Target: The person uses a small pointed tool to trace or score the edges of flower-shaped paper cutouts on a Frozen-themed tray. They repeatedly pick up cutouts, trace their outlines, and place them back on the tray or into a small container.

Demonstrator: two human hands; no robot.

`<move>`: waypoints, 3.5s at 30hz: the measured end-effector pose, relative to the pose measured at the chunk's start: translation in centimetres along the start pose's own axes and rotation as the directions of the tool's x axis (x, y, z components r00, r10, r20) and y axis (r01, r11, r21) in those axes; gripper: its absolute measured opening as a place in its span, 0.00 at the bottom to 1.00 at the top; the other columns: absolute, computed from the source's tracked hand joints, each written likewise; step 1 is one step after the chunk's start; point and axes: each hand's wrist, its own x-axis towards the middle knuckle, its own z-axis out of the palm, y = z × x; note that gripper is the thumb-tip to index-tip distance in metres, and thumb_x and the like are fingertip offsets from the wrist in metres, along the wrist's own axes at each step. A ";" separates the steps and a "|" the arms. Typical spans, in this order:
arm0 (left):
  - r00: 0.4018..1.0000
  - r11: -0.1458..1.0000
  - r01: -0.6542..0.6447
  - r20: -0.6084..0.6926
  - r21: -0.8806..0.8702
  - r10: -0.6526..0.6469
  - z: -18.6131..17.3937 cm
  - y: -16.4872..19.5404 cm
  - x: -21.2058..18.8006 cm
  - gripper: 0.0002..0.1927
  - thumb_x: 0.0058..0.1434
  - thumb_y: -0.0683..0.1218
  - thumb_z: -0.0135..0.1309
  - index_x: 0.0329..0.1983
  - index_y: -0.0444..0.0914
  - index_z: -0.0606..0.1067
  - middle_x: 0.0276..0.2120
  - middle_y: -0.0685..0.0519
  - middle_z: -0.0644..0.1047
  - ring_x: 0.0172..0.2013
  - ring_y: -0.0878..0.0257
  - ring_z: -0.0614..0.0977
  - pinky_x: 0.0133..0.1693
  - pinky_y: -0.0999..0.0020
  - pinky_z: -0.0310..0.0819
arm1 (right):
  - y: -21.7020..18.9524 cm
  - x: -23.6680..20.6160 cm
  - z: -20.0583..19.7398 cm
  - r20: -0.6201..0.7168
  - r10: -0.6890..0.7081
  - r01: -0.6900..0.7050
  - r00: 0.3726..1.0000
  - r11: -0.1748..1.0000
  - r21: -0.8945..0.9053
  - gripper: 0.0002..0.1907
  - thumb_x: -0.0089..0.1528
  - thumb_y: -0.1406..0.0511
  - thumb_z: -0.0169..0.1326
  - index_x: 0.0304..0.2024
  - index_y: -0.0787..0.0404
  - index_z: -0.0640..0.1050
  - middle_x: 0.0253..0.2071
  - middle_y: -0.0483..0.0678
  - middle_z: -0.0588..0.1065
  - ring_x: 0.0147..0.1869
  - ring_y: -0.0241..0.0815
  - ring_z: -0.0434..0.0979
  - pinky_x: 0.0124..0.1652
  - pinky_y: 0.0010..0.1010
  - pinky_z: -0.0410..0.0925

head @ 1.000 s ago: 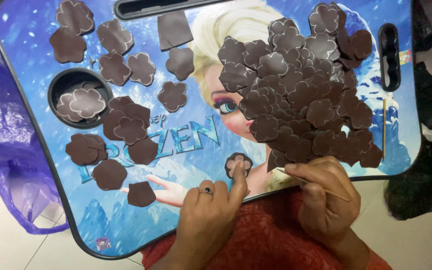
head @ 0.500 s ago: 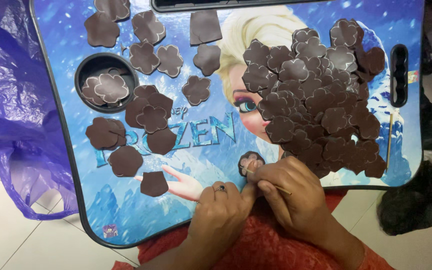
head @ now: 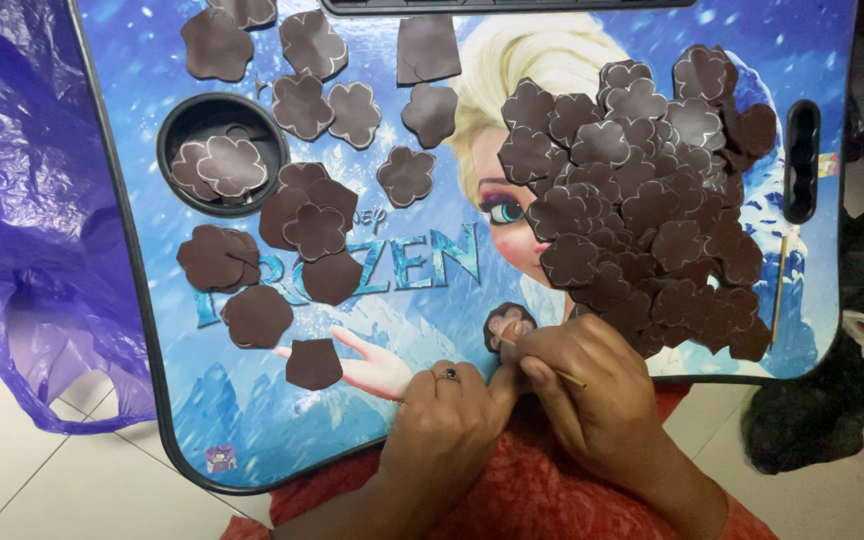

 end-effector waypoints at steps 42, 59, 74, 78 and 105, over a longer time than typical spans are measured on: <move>1.000 0.999 0.000 0.003 -0.049 0.000 1.6 0.8 0.8 0.17 0.61 0.46 0.48 0.52 0.40 0.77 0.20 0.55 0.68 0.24 0.61 0.72 0.27 0.67 0.64 | 1.9 0.6 0.1 -0.014 -0.020 0.019 1.000 0.999 -0.035 0.02 0.65 0.70 0.56 0.41 0.61 0.78 0.37 0.46 0.78 0.37 0.46 0.76 0.39 0.35 0.68; 0.999 0.999 0.023 -0.047 0.029 -0.021 1.1 1.4 0.8 0.23 0.62 0.47 0.47 0.60 0.42 0.76 0.20 0.58 0.66 0.22 0.65 0.72 0.26 0.71 0.63 | 2.3 -0.3 -0.4 -0.063 -0.001 -0.005 0.998 0.994 -0.109 0.01 0.66 0.71 0.56 0.40 0.63 0.78 0.37 0.47 0.79 0.37 0.45 0.76 0.39 0.34 0.68; 0.999 0.998 0.014 -0.045 0.057 -0.011 0.3 1.0 1.0 0.27 0.62 0.47 0.46 0.66 0.41 0.74 0.18 0.59 0.65 0.21 0.67 0.71 0.27 0.72 0.64 | 2.1 -0.5 -0.7 -0.089 0.036 -0.046 0.995 0.992 -0.118 0.00 0.66 0.71 0.56 0.39 0.63 0.77 0.36 0.47 0.78 0.37 0.46 0.75 0.38 0.35 0.68; 0.999 0.998 0.021 -0.050 0.052 -0.018 0.3 1.1 1.1 0.27 0.62 0.47 0.46 0.66 0.41 0.73 0.18 0.59 0.65 0.21 0.67 0.71 0.27 0.72 0.64 | 2.1 -0.9 -1.0 -0.091 0.071 -0.083 0.993 0.987 -0.135 0.01 0.65 0.71 0.57 0.38 0.63 0.77 0.34 0.48 0.77 0.35 0.46 0.74 0.36 0.35 0.68; 0.999 0.997 0.006 -0.043 0.071 -0.003 -0.4 0.5 1.2 0.29 0.60 0.46 0.48 0.67 0.42 0.73 0.18 0.59 0.65 0.21 0.66 0.70 0.26 0.71 0.63 | 1.8 -1.6 -1.4 -0.104 0.093 -0.104 0.990 0.988 -0.112 0.01 0.66 0.71 0.56 0.38 0.63 0.78 0.35 0.47 0.78 0.36 0.45 0.76 0.37 0.34 0.69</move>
